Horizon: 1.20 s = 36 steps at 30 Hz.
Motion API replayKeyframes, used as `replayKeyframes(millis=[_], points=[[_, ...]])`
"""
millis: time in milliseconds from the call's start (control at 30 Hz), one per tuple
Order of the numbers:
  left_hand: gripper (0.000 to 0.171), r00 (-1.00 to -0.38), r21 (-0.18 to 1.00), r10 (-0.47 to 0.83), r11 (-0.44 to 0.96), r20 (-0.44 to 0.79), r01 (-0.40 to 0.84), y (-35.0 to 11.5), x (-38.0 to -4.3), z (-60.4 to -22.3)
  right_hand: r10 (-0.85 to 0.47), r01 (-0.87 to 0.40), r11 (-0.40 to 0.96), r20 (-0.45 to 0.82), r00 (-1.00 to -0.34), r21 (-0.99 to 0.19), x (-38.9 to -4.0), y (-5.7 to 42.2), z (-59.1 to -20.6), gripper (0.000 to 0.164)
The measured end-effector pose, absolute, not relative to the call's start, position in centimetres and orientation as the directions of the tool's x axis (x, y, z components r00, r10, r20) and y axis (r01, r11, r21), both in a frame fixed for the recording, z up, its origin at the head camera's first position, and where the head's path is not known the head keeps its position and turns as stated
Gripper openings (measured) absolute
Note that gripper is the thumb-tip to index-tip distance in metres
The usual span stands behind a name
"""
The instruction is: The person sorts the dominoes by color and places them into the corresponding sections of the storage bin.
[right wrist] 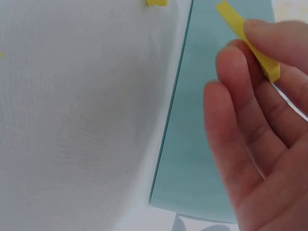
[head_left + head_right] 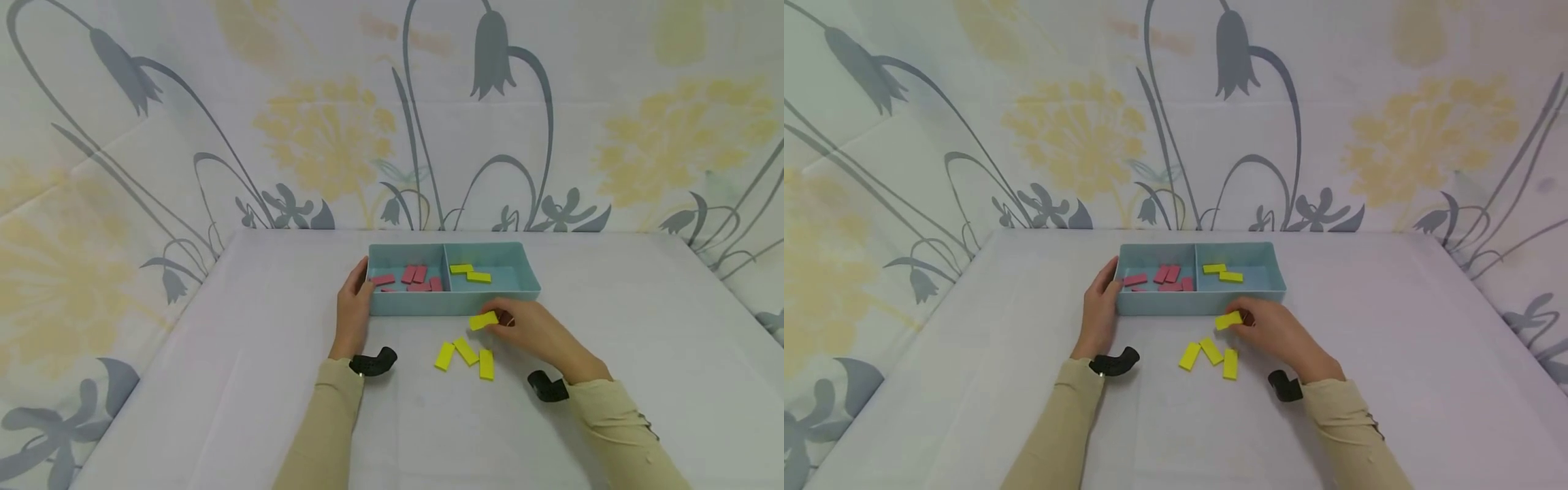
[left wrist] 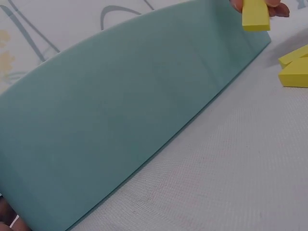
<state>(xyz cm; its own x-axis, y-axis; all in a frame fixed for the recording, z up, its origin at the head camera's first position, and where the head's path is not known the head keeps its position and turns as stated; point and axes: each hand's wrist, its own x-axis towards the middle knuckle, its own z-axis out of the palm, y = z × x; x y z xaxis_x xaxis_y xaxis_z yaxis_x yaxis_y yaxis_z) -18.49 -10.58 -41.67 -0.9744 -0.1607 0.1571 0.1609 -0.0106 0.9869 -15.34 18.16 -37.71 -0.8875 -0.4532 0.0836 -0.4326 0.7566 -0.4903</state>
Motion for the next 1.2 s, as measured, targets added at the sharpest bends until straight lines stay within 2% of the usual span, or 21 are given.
replayKeyframes(millis=[467, 800, 1200], points=[[0.045, -0.978, 0.989, -0.162, -0.037, 0.132, 0.14, -10.5, -18.7, -41.8, -0.38, -0.423, 0.73, 0.196, -0.904, -0.537, -15.1, 18.2, -37.1, 0.03], [0.046, -0.978, 0.991, -0.168, -0.029, 0.126, 0.133, -10.4, -18.6, -41.9, -0.324, -0.472, 0.682, 0.348, -0.88, -0.559, -15.0, 17.6, -37.0, 0.031], [0.046, -0.977, 0.988, -0.165, -0.052, 0.137, 0.147, -10.5, -18.7, -41.9, -0.267, -0.457, 0.675, 0.385, -0.883, -0.58, -15.5, 16.7, -36.9, 0.031]])
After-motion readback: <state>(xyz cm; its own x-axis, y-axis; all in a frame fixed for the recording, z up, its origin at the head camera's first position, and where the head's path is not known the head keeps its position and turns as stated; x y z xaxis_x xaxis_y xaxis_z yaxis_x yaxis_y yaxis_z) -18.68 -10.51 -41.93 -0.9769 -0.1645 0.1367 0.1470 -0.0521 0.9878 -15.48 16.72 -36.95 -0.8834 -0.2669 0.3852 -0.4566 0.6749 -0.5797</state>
